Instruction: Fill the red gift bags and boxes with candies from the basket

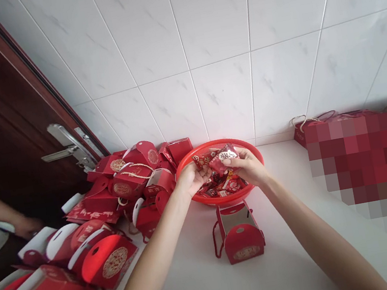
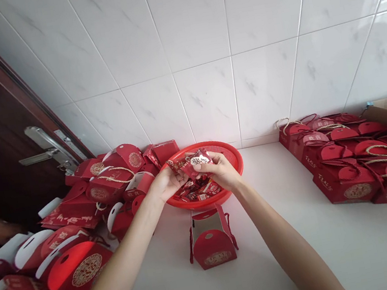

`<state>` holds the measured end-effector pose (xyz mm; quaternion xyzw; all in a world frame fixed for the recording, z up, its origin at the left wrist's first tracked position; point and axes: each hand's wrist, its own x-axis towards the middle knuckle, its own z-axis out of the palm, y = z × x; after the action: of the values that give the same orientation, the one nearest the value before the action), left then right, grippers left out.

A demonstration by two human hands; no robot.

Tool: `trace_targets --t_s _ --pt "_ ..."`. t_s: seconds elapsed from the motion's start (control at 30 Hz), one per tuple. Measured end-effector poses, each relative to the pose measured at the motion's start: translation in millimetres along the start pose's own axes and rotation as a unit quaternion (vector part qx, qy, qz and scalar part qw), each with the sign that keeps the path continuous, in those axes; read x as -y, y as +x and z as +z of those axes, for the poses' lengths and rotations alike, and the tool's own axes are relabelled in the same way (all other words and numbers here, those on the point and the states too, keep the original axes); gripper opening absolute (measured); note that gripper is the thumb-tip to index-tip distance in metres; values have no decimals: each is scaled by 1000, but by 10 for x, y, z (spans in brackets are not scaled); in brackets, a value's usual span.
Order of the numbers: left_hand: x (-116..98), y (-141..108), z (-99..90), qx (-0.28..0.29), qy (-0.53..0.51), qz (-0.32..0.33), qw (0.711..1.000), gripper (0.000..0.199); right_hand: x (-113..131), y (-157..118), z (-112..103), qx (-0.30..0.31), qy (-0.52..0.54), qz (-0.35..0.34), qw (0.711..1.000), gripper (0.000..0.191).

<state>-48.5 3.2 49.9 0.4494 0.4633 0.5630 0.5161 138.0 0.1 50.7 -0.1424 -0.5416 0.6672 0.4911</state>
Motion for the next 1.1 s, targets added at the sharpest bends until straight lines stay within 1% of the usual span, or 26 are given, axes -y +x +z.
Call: trace_targets --t_s 0.1,0.13,0.2,0.27,0.33,0.43,0.53,0.63,0.73,0.8,0.87,0.9,1.0,1.1 --pt "-71 -150 93 18 -77 -62 995 14 54 -22 32 -13 -77 5 997 27" --pt "-99 -207 115 24 -94 -70 993 16 74 -28 33 -27 -92 3 995 27" --pt "-149 -320 143 37 -104 -65 992 21 119 -39 27 -52 -112 1 992 28" --pt "-181 -421 155 52 -71 -33 996 26 169 -54 22 -56 -130 0 990 28" --pt "-191 -498 156 61 0 26 998 30 219 -76 26 -49 -142 -2 989 27" --pt "-188 -563 133 70 86 95 989 36 289 -118 39 -45 -145 0 988 26" --pt "-198 -596 85 78 111 108 985 46 361 -166 36 -45 -134 3 990 26" --pt "-219 -639 48 79 141 116 980 49 451 -222 26 -47 -141 -8 989 23" --pt "-229 -702 43 75 185 143 969 49 559 -286 31 -27 -176 0 984 22" --pt "-233 -750 42 86 219 158 959 49 636 -333 34 -6 -211 17 977 21" --pt "-248 -801 34 118 272 167 940 48 714 -383 29 10 -257 25 966 21" --pt "-260 -829 28 137 307 174 926 47 751 -407 25 17 -279 23 960 21" --pt "-318 -920 23 193 414 203 866 36 848 -470 20 49 -328 16 943 25" --pt "-382 -1008 57 230 496 235 804 27 903 -506 36 113 -375 37 919 27"
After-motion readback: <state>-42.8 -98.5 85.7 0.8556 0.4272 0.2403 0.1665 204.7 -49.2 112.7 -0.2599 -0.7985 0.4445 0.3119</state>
